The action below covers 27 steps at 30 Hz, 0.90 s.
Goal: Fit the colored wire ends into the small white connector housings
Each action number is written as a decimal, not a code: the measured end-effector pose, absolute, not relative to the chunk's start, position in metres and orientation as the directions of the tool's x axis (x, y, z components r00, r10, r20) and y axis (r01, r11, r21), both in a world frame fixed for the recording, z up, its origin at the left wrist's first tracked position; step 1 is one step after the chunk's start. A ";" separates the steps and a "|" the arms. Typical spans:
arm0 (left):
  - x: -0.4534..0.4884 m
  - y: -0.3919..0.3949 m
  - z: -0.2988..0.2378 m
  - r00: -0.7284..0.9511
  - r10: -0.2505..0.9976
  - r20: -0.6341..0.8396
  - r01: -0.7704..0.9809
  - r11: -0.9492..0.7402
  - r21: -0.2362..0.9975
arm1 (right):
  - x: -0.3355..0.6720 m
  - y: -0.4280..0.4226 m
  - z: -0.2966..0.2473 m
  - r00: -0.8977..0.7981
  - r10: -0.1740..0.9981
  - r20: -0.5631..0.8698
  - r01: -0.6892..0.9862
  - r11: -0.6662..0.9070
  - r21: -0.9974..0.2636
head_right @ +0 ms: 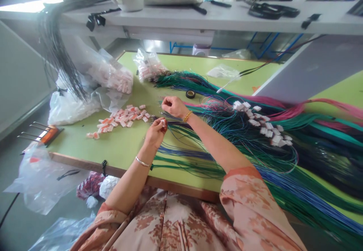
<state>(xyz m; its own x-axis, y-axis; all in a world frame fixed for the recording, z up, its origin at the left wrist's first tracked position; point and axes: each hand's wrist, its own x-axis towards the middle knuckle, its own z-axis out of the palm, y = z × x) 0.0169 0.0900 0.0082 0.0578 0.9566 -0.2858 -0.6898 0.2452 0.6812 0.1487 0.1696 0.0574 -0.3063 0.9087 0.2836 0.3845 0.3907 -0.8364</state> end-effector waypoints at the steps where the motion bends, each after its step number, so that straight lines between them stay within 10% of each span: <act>1: 0.017 0.090 0.008 0.063 0.955 -0.289 -0.703 0.248 0.667 | 0.153 0.162 0.056 -0.306 0.913 0.270 0.381 0.377 -0.844; 27: 0.023 0.093 0.004 0.113 0.949 -0.294 -0.678 0.290 0.675 | 0.179 0.115 0.031 -0.354 0.902 0.247 0.508 0.408 -0.759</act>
<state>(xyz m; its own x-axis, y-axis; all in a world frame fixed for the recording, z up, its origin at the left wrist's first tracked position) 0.0227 0.0928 0.0040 0.1125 0.9490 -0.2944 -0.6783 0.2899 0.6752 0.1790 0.1152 0.0310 -0.3543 0.9019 0.2471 0.5085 0.4076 -0.7585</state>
